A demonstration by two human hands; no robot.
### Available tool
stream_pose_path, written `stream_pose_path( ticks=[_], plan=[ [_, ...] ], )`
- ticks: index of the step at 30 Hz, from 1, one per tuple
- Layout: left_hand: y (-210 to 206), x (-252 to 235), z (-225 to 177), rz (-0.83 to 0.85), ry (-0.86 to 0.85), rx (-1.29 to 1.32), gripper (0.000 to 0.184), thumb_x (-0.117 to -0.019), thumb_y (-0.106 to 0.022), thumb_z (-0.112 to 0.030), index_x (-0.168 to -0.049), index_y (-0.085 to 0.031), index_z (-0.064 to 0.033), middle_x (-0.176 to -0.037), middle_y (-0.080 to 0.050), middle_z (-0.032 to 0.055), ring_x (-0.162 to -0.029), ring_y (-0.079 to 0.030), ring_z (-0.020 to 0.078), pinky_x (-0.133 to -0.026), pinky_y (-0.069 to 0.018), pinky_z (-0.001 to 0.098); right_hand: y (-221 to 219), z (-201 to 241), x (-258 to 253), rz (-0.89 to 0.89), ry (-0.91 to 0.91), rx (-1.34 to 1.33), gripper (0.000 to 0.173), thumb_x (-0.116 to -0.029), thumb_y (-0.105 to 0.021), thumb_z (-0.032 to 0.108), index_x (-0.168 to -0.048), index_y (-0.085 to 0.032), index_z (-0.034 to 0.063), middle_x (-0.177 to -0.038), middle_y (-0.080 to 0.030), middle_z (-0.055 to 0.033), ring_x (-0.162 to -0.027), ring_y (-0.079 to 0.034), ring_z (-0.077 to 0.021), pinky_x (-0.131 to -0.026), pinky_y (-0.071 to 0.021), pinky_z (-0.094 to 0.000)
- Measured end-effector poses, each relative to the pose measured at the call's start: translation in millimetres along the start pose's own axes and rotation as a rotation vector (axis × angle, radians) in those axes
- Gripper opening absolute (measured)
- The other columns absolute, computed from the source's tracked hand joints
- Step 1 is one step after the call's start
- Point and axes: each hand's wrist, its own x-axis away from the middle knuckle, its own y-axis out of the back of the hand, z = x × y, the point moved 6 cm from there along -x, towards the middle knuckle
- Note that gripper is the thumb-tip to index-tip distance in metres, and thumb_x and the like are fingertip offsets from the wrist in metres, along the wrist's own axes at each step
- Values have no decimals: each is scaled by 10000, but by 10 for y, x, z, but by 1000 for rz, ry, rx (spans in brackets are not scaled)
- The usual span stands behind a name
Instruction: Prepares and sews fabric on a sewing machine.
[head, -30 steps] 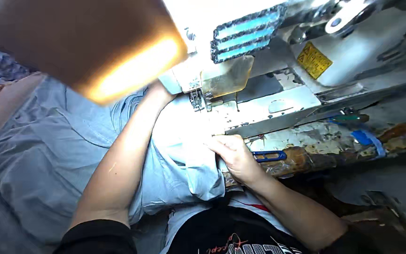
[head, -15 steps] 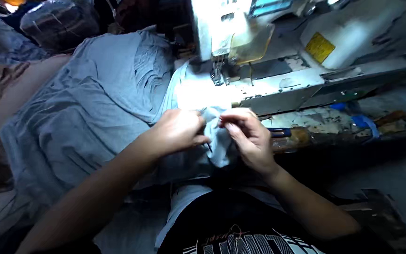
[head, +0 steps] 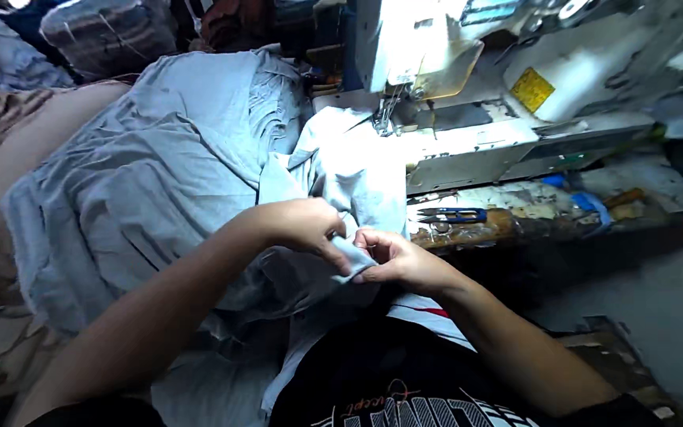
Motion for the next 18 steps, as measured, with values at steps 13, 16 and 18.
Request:
stream_pose_path(
  ticks=[13,16,18],
  plan=[
    [-237,-16,-128,134,-75,506,151,-928,-716,-163,-952,-718,-14,-746,-647,-30,-679,-566,-23,-626,-452,166,163,132,233,37,202,44,194,-812,-778,55,-829,-601,132,-944,-626,74,-877,-576,30,-780,-476,-146],
    [19,2,-128,-68,-169,508,61,-912,-711,-99,-858,-724,-73,-726,-653,-77,-651,-566,-57,-578,-439,111,238,21,282,161,-28,-148,238,-876,-717,74,-1042,-570,160,-855,-658,103,-657,-560,64,-587,-454,-107],
    [139,42,-145,-123,-158,435,34,-889,-730,-97,-855,-733,-93,-745,-652,-68,-668,-569,-38,-581,-441,123,257,-39,286,194,-97,-243,233,-916,-675,79,-1131,-623,154,-762,-667,102,-599,-526,69,-550,-406,-105]
  ],
)
